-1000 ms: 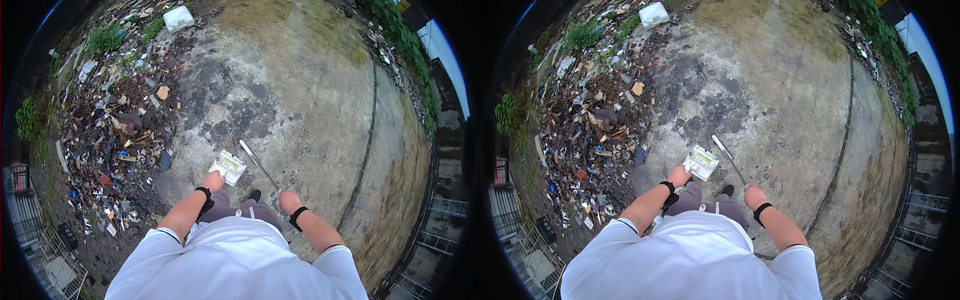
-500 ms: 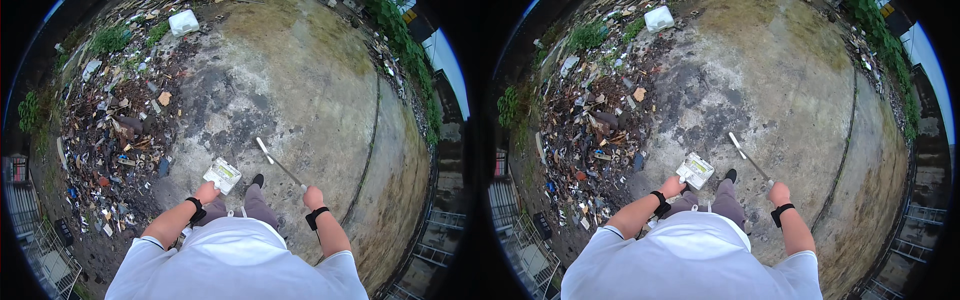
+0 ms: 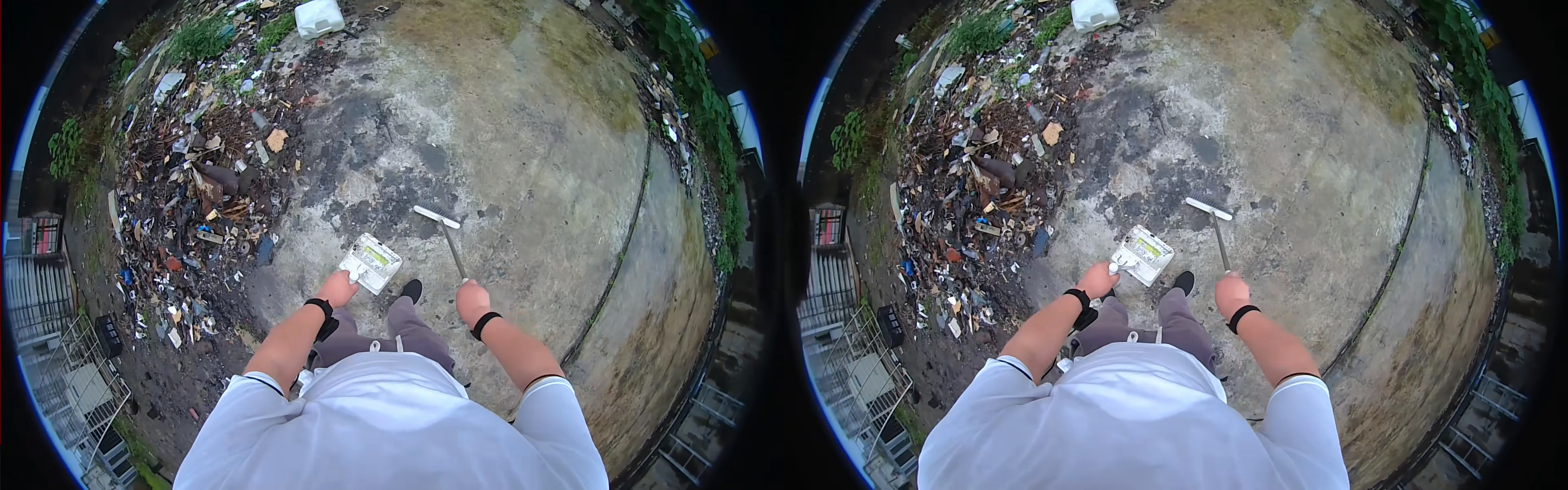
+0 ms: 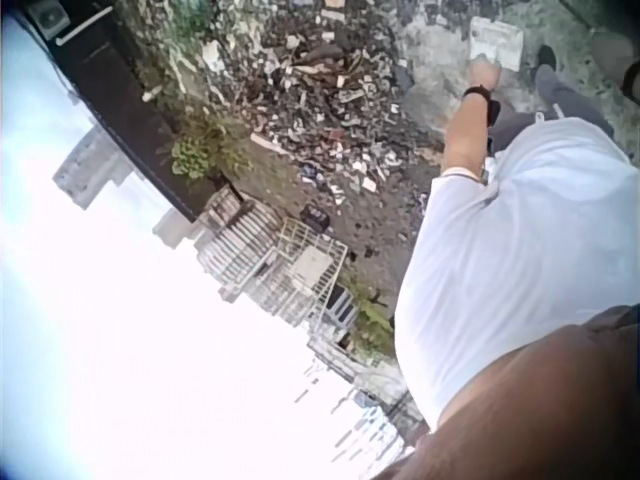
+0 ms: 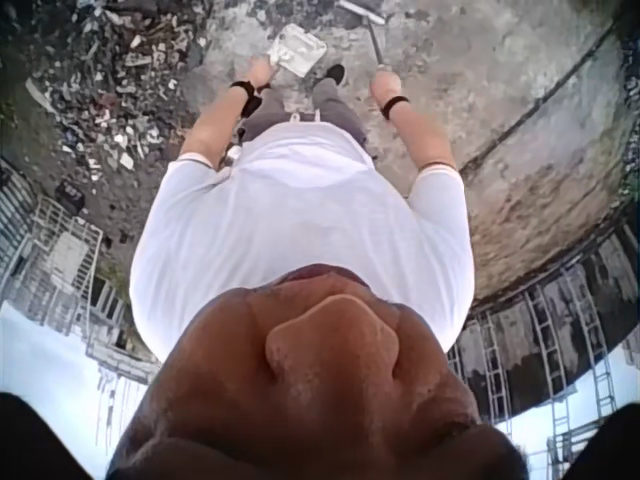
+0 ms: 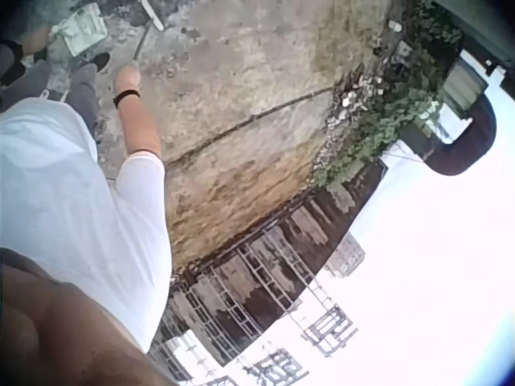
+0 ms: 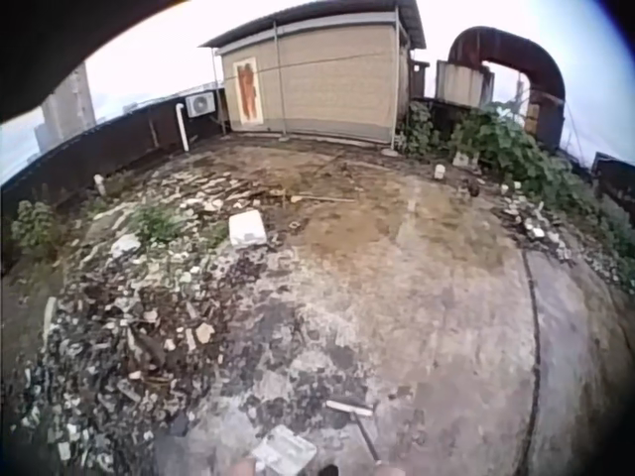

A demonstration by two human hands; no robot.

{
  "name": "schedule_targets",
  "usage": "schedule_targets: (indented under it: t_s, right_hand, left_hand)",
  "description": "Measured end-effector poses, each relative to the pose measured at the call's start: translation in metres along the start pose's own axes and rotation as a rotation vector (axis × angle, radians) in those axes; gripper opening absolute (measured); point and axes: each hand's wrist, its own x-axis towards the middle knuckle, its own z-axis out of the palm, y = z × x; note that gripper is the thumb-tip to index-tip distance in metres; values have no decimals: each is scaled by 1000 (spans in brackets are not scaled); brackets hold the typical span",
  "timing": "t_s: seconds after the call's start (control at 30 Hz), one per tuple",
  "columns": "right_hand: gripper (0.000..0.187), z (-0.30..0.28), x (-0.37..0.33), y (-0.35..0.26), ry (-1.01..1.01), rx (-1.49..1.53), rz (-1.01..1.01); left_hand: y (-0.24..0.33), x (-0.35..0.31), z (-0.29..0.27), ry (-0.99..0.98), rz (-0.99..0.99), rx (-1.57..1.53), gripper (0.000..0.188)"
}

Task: Sweep trash and debris into a dustpan on an outdoor rooftop.

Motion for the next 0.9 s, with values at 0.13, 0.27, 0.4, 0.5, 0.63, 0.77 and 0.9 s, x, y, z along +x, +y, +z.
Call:
schedule_targets:
  t_s: [0.13,0.27,0.4,0.5,0.63,0.77,0.9]
  right_hand:
    - [24,-19,-45,10,5,54,-52]
    - [21,-47,-67,58,83,-18,16]
    - [23,-53,-72,82,47,10,5]
    - [21,-42,-62,56,106,1,24]
    - [19,-31,-29,-1,143,72,74]
    - [20,-11,-32,-74,117,93,69]
    - [20,-17,-60,-102,9,-13,-77]
  left_hand:
    - [11,3,-5,-5,-27,5,34]
    - [17,-2,-16,20,-45,1,34]
    - [8,-4,-26,-8,-20,-17,34]
    - [-10,1,-35,20,-26,-38,33]
    - [-42,17,-43,42,-2,-64,33]
    - [-49,34,-50,34,18,-30,35]
    - [-47,43,-53,8,35,-56,37]
